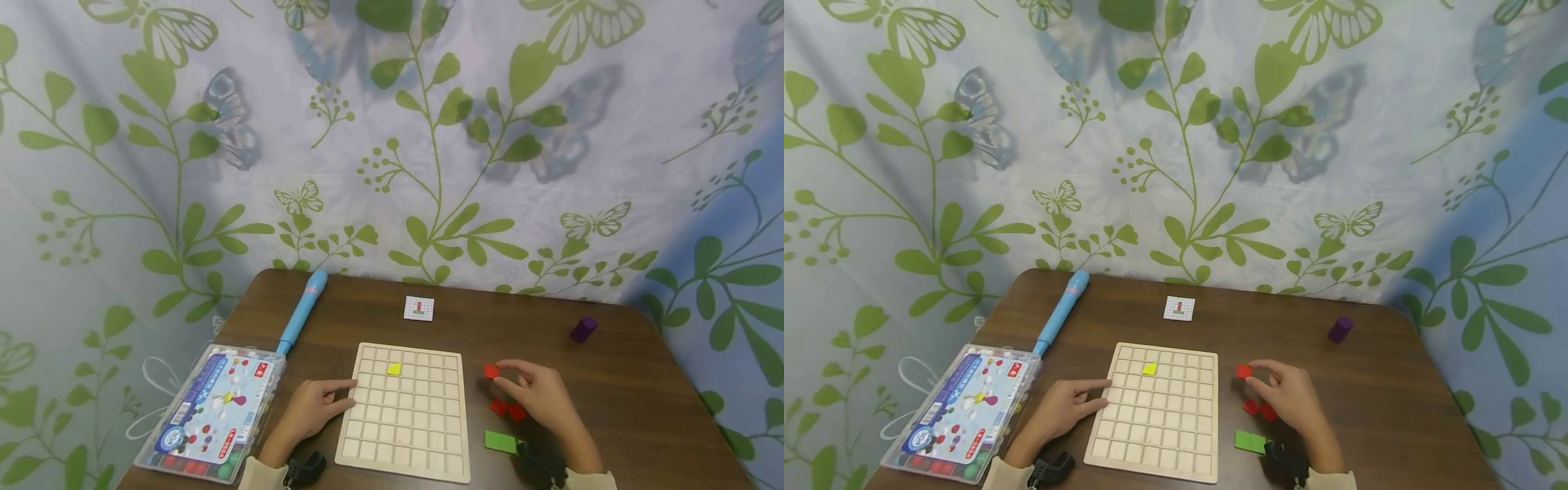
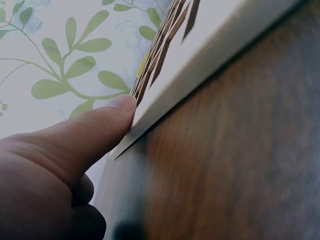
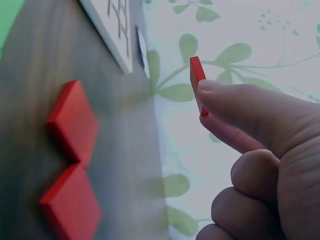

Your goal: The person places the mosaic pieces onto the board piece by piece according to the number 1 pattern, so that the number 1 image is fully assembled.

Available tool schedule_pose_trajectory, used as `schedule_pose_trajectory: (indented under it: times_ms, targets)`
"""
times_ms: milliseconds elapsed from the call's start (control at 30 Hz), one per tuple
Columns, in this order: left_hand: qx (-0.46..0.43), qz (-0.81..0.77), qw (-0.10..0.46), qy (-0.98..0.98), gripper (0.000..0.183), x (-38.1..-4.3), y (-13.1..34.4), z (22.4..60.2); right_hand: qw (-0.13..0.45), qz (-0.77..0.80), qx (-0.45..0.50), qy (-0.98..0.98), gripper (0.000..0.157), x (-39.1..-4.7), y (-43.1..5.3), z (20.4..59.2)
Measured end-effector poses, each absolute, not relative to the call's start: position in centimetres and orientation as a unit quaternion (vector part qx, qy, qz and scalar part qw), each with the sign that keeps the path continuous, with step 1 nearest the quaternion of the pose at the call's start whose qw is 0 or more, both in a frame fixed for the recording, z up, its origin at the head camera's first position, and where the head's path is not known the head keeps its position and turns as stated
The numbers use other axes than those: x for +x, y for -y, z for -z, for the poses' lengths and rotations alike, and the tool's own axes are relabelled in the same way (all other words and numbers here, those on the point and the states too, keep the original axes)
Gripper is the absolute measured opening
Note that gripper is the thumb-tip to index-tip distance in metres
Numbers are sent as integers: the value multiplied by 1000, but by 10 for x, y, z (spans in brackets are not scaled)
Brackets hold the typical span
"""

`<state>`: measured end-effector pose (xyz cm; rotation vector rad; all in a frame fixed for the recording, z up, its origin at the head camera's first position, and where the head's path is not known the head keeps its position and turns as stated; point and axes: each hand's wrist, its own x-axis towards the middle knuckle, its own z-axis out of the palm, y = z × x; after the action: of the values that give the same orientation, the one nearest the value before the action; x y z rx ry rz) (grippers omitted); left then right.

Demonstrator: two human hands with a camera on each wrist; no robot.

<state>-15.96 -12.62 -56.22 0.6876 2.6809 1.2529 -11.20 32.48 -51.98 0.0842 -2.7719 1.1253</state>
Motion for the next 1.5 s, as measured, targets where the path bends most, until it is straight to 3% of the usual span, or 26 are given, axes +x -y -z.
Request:
schedule_pose_trajectory:
  times_ms: [267,1200,1500]
  targets:
    - [227,-417,45,-879,35,-161,127,564,116,-356,47,926,25,-115,-315,512]
    - [209,-408,49,-887,34,-157,129,566,59,-452,68,888,24,-149,-221,511]
    - [216,-407,42,-887,34,-160,126,564,65,-475,67,875,25,-160,-203,515]
